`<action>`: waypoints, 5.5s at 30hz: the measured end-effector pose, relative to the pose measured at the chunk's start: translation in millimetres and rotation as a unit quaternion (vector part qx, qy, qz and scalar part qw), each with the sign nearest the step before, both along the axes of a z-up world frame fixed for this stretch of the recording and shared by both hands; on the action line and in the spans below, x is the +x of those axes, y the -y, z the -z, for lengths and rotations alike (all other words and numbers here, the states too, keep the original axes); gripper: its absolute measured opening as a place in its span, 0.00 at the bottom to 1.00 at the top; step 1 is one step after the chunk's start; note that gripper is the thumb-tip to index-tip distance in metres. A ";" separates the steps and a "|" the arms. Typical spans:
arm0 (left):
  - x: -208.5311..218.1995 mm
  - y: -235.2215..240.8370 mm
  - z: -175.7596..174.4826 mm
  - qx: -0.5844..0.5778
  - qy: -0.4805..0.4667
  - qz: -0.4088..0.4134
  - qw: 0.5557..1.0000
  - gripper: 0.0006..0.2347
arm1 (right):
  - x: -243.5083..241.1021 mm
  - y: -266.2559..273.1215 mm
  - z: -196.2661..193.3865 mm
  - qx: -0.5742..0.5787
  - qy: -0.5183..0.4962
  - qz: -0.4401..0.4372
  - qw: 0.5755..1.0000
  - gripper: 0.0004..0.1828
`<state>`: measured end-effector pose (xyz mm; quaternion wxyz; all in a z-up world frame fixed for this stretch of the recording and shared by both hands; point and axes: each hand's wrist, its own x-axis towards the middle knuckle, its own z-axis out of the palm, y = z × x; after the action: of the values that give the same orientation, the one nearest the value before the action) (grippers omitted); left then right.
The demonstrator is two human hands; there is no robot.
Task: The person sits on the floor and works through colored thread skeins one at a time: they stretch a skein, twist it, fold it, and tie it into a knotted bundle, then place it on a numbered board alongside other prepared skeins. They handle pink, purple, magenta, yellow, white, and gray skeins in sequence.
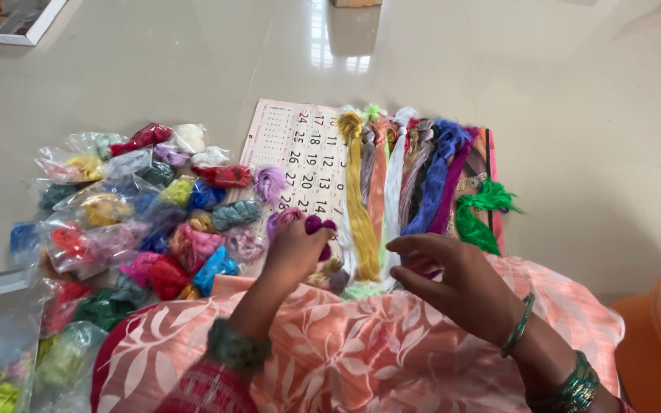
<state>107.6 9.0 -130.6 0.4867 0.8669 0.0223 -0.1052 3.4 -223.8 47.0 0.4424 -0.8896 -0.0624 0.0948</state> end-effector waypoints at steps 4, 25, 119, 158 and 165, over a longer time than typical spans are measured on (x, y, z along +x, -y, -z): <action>44.5 6.2 -12.9 0.191 0.010 -0.026 0.981 0.15 | 19.1 12.8 35.9 -0.067 0.053 -0.003 0.996 0.19; 108.5 -8.2 -46.5 0.332 0.019 -0.140 0.933 0.27 | 132.7 23.1 105.8 -0.099 -0.151 -0.088 0.980 0.22; -33.7 77.0 -46.4 0.021 0.391 -0.072 0.917 0.06 | 60.0 -27.6 -115.4 0.048 0.257 -0.054 0.964 0.21; -49.9 71.5 -162.1 0.015 0.250 0.054 0.966 0.43 | 35.9 -43.4 -117.9 0.047 0.226 -0.063 0.971 0.15; -63.0 97.6 -168.7 -0.287 0.306 0.007 0.908 0.09 | 33.2 -34.0 -101.2 -0.041 0.281 -0.022 0.958 0.14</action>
<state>44.6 -88.6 38.1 0.6969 0.6793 -0.1652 0.1600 36.7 -189.8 148.2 0.3677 -0.8962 -0.1999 -0.1470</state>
